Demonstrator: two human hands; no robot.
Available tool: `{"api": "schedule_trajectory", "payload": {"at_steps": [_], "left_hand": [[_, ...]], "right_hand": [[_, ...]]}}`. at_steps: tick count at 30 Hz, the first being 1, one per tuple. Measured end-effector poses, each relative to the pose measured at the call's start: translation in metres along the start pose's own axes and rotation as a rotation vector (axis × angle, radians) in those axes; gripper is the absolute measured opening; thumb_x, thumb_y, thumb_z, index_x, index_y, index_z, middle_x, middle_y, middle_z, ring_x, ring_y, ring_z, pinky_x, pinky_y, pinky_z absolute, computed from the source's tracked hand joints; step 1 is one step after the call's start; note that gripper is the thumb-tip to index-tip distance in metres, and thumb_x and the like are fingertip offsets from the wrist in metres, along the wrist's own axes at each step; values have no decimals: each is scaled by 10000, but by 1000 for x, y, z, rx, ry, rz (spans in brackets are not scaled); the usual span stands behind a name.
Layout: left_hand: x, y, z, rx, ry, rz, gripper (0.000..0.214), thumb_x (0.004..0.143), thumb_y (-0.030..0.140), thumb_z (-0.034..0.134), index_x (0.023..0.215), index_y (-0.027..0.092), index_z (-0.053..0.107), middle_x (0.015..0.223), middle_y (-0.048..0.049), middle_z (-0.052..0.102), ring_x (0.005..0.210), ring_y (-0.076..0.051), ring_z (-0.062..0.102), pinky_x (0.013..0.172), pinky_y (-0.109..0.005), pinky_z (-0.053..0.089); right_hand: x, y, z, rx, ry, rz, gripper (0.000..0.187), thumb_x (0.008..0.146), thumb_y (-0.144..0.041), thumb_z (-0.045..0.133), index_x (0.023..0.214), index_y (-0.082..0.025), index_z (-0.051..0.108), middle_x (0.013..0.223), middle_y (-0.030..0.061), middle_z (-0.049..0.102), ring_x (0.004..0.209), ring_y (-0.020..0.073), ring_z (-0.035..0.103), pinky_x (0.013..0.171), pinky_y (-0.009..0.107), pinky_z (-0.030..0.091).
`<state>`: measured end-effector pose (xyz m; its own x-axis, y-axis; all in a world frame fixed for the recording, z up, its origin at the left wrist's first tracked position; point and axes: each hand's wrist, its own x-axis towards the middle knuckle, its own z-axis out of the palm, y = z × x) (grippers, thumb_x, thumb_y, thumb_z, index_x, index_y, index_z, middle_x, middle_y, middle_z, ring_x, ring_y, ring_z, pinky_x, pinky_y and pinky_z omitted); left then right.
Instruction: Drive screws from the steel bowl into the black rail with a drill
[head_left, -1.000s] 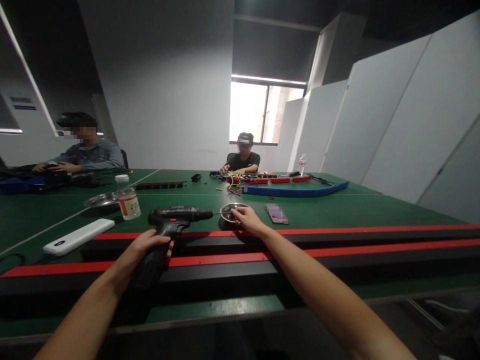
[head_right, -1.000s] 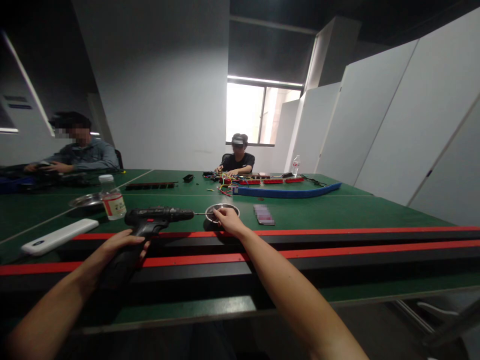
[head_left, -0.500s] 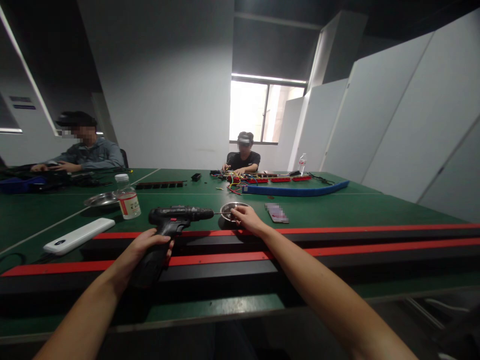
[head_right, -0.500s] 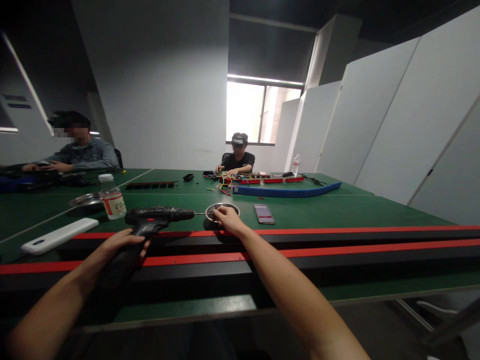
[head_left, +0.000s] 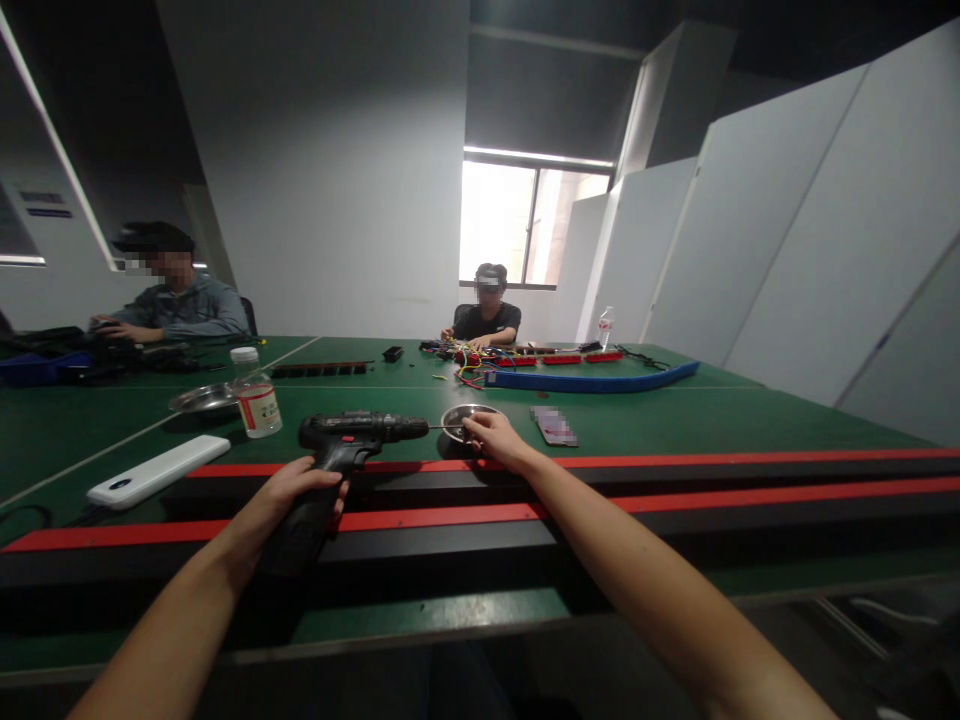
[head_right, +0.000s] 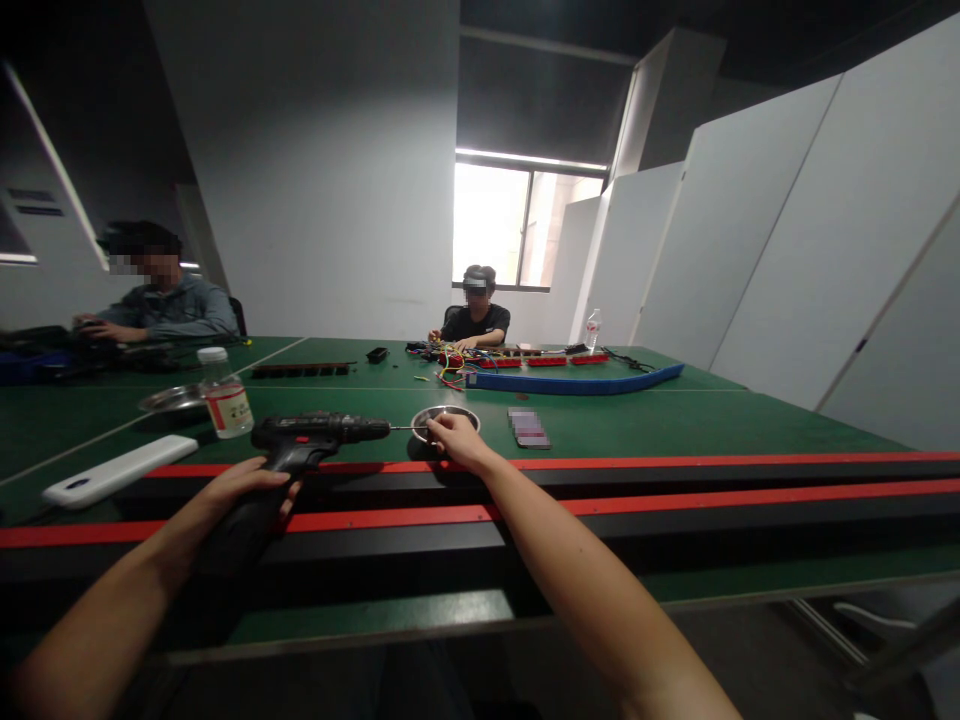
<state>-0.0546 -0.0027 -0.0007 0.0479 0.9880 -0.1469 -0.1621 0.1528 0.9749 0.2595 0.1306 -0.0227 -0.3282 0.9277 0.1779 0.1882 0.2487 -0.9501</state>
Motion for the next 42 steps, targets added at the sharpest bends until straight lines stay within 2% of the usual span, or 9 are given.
{"api": "schedule_trajectory", "payload": {"at_steps": [9,22,42], "left_hand": [[0,1,0,19,-4,8,285,691,330,826,816,185,615,790,-35,687,633,-173,665,567,-269,569],[-6,5,4,7,-4,-5,273,703,304,828,835,186,621,785,-28,693,627,-162,663,582,-261,551],[-4,4,2,10,-5,-3,243,702,300,823,814,186,639,803,-29,691,636,-168,655,591,-276,553]], "right_hand": [[-2,-3,-2,88,-16,60,331,842,-485,704,850,-164,623,674,-18,539,564,92,460,490,201,312],[-4,-3,-2,89,-39,71,319,888,-486,656,913,-169,635,684,-8,555,570,96,465,486,189,329],[-3,-2,-2,85,-37,57,318,877,-479,676,874,-165,623,655,-14,539,557,94,478,466,181,335]]}}
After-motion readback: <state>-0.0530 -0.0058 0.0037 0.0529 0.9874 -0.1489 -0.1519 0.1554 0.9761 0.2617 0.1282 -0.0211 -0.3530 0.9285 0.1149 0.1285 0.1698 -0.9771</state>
